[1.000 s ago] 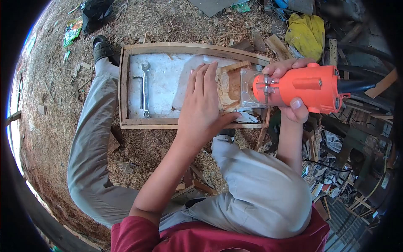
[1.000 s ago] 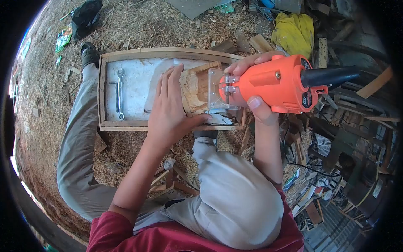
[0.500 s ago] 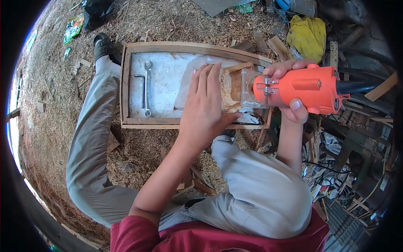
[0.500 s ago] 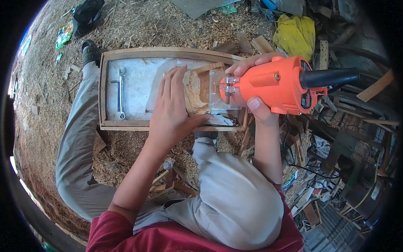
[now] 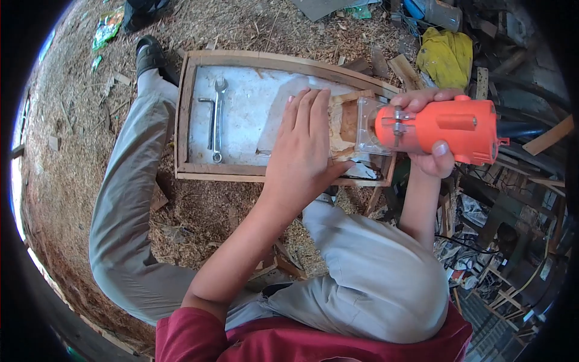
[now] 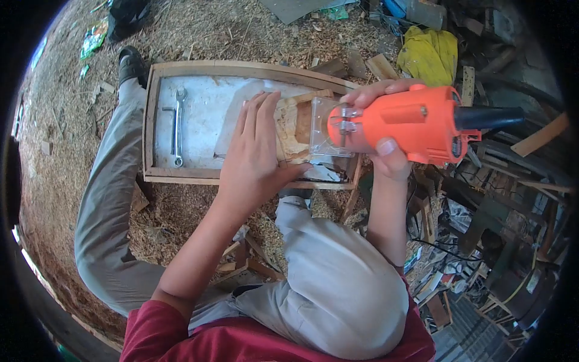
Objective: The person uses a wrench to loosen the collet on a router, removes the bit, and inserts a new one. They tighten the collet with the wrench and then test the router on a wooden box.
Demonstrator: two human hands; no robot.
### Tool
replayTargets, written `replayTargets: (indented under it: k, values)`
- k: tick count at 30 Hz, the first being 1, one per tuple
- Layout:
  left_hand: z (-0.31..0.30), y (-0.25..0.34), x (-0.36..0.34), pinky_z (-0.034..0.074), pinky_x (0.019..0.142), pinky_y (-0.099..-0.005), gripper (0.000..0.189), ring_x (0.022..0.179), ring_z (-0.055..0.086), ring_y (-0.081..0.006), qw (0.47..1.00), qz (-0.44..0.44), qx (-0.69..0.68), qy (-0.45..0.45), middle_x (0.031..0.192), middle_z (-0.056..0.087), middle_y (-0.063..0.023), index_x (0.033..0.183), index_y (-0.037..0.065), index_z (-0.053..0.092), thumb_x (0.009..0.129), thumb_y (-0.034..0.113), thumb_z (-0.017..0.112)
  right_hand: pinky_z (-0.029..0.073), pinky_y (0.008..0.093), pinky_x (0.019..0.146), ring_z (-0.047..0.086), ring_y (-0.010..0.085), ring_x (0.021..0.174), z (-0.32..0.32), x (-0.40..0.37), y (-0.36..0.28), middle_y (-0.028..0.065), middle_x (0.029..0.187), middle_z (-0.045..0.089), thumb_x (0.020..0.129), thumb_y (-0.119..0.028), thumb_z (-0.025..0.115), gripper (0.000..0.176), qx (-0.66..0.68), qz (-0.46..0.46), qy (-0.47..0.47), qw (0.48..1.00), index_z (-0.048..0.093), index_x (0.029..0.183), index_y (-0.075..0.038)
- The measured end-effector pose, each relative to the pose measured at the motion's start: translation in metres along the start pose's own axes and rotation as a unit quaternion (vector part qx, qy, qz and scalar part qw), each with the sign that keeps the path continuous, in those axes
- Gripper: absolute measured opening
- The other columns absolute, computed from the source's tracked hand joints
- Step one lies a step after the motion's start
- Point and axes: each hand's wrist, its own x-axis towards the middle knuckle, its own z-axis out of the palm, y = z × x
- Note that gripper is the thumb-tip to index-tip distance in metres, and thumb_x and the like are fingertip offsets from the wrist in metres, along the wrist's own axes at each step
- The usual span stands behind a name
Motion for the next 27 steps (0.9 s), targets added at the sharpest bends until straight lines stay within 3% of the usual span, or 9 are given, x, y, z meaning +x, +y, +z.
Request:
replayTargets:
  k: [3, 7, 12, 18, 21, 24, 27]
  values:
    - [-0.001, 0.000, 0.000, 0.031, 0.122, -0.0516, 0.109, 0.139, 0.042, -0.0450, 1.000, -0.005, -0.009, 0.004, 0.144, 0.045, -0.0257, 0.147, -0.009, 0.033, 0.061, 0.021, 0.093, 0.047, 0.0564, 0.099, 0.061, 0.0370, 0.106, -0.008, 0.006, -0.002, 0.0188, 0.111, 0.061, 0.085, -0.038, 0.071, 0.070, 0.015, 0.004, -0.053, 0.998, 0.043, 0.141, -0.006]
    - [0.001, -0.005, -0.004, 0.031, 0.121, -0.0517, 0.108, 0.138, 0.042, -0.0442, 0.999, 0.003, -0.024, 0.020, 0.142, 0.045, -0.0257, 0.147, -0.008, 0.033, 0.061, 0.019, 0.093, 0.052, 0.0575, 0.094, 0.064, 0.0363, 0.100, -0.006, 0.005, 0.002, 0.0201, 0.111, 0.061, 0.086, -0.035, 0.071, 0.071, 0.036, -0.046, -0.052, 0.997, 0.042, 0.145, -0.008]
    - [0.003, -0.007, -0.006, 0.035, 0.119, -0.0521, 0.106, 0.133, 0.045, -0.0447, 0.997, -0.015, -0.048, 0.060, 0.138, 0.047, -0.0251, 0.146, -0.007, 0.035, 0.059, 0.014, 0.092, 0.052, 0.0583, 0.095, 0.064, 0.0409, 0.105, -0.019, 0.021, -0.001, 0.0198, 0.116, 0.063, 0.086, -0.044, 0.069, 0.074, 0.005, -0.037, -0.176, 0.984, 0.043, 0.145, -0.007]
    - [0.008, -0.012, -0.010, 0.041, 0.113, -0.0509, 0.102, 0.126, 0.049, -0.0450, 0.995, 0.007, -0.069, 0.076, 0.134, 0.049, -0.0240, 0.145, -0.004, 0.037, 0.059, 0.010, 0.090, 0.048, 0.0609, 0.099, 0.064, 0.0430, 0.109, -0.020, 0.020, 0.002, 0.0199, 0.120, 0.063, 0.086, -0.047, 0.068, 0.074, 0.042, -0.014, -0.163, 0.986, 0.045, 0.145, -0.008]
    - [0.006, -0.013, -0.010, 0.042, 0.113, -0.0513, 0.093, 0.123, 0.054, -0.0480, 0.990, 0.019, -0.103, 0.094, 0.131, 0.051, -0.0300, 0.142, -0.004, 0.040, 0.063, 0.009, 0.087, 0.047, 0.0612, 0.101, 0.063, 0.0426, 0.112, -0.021, 0.024, 0.000, 0.0192, 0.121, 0.063, 0.086, -0.048, 0.068, 0.075, 0.050, -0.004, -0.163, 0.985, 0.046, 0.145, -0.009]
    - [0.007, -0.014, -0.011, 0.043, 0.113, -0.0509, 0.090, 0.123, 0.054, -0.0480, 0.988, 0.024, -0.108, 0.109, 0.130, 0.052, -0.0307, 0.141, -0.004, 0.041, 0.064, 0.010, 0.086, 0.041, 0.0592, 0.107, 0.061, 0.0378, 0.113, -0.016, 0.022, -0.008, 0.0119, 0.118, 0.065, 0.077, -0.053, 0.072, 0.070, 0.032, 0.043, -0.118, 0.992, 0.059, 0.131, -0.011]
    - [0.009, -0.015, -0.011, 0.044, 0.111, -0.0498, 0.085, 0.123, 0.054, -0.0474, 0.985, 0.039, -0.105, 0.132, 0.130, 0.053, -0.0321, 0.139, -0.005, 0.044, 0.065, 0.010, 0.083, 0.041, 0.0592, 0.107, 0.061, 0.0379, 0.113, -0.017, 0.021, -0.009, 0.0118, 0.118, 0.065, 0.076, -0.054, 0.073, 0.071, 0.033, 0.047, -0.113, 0.992, 0.060, 0.131, -0.010]
